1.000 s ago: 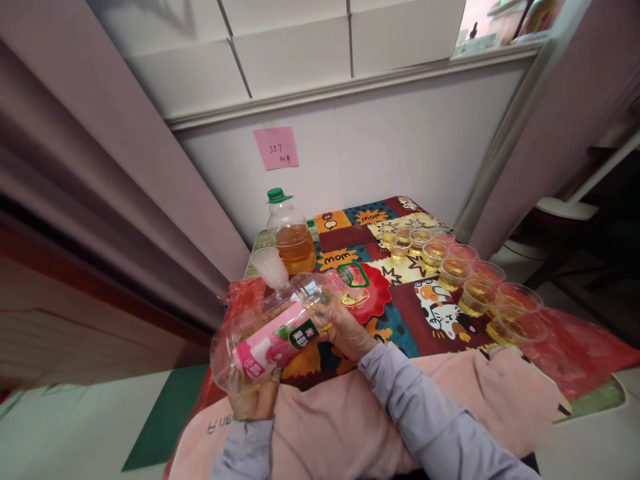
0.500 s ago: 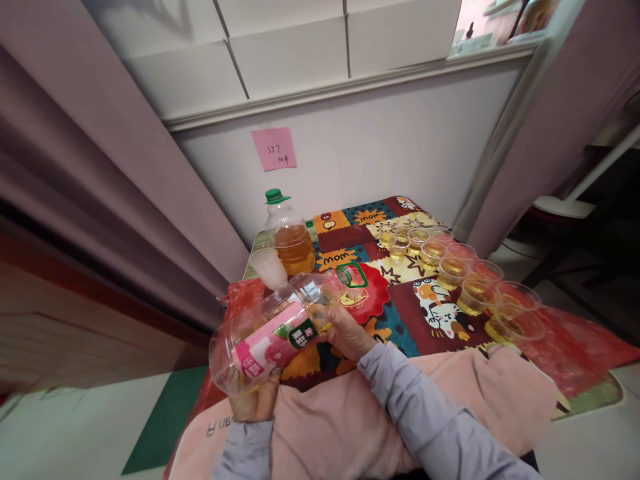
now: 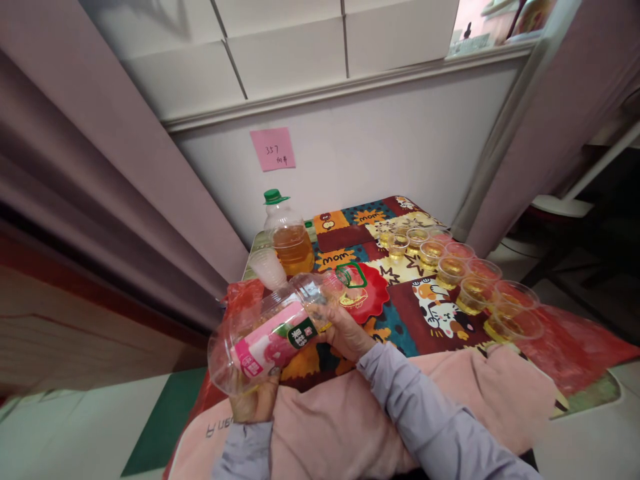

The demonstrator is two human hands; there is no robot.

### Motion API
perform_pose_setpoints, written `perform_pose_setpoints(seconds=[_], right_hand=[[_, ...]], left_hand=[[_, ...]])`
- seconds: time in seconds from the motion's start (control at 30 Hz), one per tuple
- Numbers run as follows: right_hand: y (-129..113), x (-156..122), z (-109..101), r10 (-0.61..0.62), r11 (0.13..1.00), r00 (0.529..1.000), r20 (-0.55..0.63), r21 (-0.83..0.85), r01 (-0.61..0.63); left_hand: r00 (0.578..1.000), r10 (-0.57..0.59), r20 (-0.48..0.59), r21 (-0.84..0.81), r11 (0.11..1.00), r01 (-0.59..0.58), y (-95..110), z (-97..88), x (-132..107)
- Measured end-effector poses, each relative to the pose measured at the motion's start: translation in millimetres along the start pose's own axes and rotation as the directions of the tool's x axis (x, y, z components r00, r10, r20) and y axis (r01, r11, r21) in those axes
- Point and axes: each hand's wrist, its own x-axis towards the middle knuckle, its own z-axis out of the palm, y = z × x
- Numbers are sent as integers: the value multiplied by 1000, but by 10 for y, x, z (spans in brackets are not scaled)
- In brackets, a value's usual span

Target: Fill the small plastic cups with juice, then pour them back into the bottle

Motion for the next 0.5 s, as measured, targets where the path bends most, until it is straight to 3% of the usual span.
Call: perform_pose_setpoints(seconds=[0.23, 0.4, 0.5], right_hand=[[6, -6, -19, 0, 1000, 1000, 29, -1, 0], [17, -2, -37, -12, 1000, 999, 35, 1, 12], [12, -2, -32, -10, 1000, 999, 40, -14, 11]], left_hand=[[996, -2, 88, -87, 996, 10, -35, 17, 14], [985, 74, -155, 43, 997, -68, -51, 38, 3], [990, 37, -133, 27, 999, -34, -33, 0, 6]])
